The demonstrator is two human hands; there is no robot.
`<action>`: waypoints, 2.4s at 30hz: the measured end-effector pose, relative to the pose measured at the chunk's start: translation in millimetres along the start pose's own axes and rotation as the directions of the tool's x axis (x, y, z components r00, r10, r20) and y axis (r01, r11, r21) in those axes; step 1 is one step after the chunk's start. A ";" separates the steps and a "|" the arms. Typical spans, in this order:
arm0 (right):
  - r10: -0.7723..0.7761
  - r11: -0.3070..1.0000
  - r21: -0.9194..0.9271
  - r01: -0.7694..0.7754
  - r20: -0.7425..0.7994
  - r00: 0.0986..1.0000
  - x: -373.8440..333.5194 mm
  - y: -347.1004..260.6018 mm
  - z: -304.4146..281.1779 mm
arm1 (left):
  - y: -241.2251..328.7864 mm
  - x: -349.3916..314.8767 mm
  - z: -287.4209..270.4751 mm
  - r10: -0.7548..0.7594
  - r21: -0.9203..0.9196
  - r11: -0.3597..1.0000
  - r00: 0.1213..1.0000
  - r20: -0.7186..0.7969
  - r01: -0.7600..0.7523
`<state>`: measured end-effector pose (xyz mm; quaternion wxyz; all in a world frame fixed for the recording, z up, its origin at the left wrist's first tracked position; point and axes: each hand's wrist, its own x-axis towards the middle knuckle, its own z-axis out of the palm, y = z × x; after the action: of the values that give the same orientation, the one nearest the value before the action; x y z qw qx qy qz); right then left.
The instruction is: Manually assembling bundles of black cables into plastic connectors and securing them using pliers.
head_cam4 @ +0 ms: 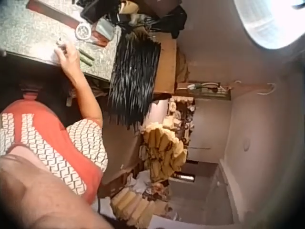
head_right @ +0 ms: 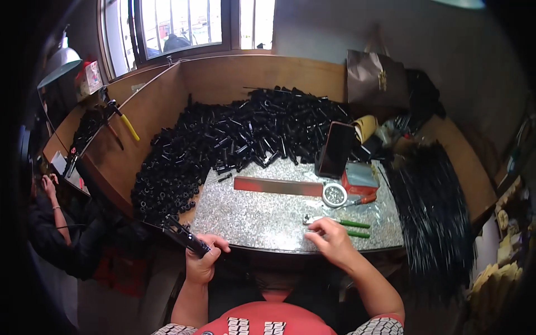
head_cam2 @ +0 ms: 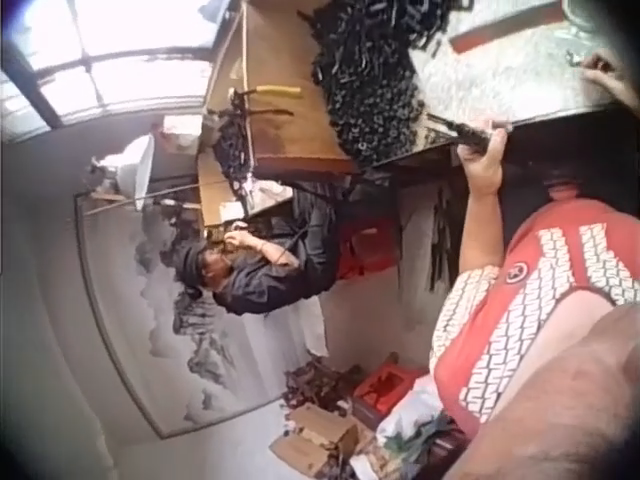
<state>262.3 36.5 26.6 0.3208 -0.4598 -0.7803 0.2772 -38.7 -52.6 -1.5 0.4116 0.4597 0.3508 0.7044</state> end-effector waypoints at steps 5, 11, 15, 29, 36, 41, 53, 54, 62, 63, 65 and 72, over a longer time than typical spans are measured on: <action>-0.254 0.763 -0.621 0.181 -0.031 0.967 -14.8 39.2 -52.1 | -3.2 -6.3 2.6 -0.105 -0.104 0.987 0.979 0.175 0.124; -0.041 0.748 -0.661 0.058 0.041 0.998 -18.0 61.8 -61.8 | -6.9 -1.8 15.4 -0.138 -0.103 0.983 0.981 0.134 0.152; -0.251 0.754 -0.605 0.255 0.094 0.963 -15.2 69.0 -59.6 | -3.1 -0.1 21.3 -0.140 -0.122 0.980 0.982 0.127 0.156; 0.006 0.998 -0.068 0.000 0.091 0.996 -24.2 0.8 -11.8 | 0.6 -2.8 30.2 -0.013 -0.017 1.000 0.983 0.185 0.016; -0.458 0.847 -0.270 0.459 0.068 0.886 -10.9 -46.7 -17.3 | -17.3 -2.2 17.0 -0.044 -0.092 0.994 0.977 0.208 0.064; -0.598 0.641 -0.604 0.473 -0.007 0.801 -0.9 -54.5 -14.1 | -15.5 -3.4 20.1 -0.044 -0.220 0.969 0.952 0.302 0.114; -0.630 0.482 -0.713 0.510 0.122 0.767 -14.4 -58.1 0.1 | -20.2 -13.2 30.3 -0.147 0.054 0.988 0.982 0.117 0.141; -0.572 0.574 -0.629 0.525 0.151 0.806 -16.2 -57.1 0.5 | -24.9 -13.3 26.6 -0.150 0.051 0.988 0.981 0.119 0.145; -0.443 0.781 -0.309 0.543 0.339 0.830 -34.1 -50.8 4.1 | -29.3 -10.3 14.5 -0.117 0.052 0.993 0.943 0.313 0.106; -0.464 0.810 -0.226 0.541 0.319 0.827 -38.3 -44.8 10.8 | -27.0 -9.1 13.9 -0.127 0.045 0.992 0.935 0.332 0.119; -0.319 0.936 0.028 0.351 0.492 0.810 -45.4 -47.3 10.9 | -26.7 -9.2 14.9 -0.157 0.024 0.987 0.925 0.345 0.158; -0.023 0.643 0.245 -0.726 0.953 0.301 -38.7 -48.4 11.7 | -24.3 -9.3 17.6 -0.182 0.130 0.980 0.941 0.286 0.150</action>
<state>241.7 -20.2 44.8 -0.0950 -0.2622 -0.5342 0.7980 -13.8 -48.8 -20.2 0.4924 0.5504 0.3596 0.5704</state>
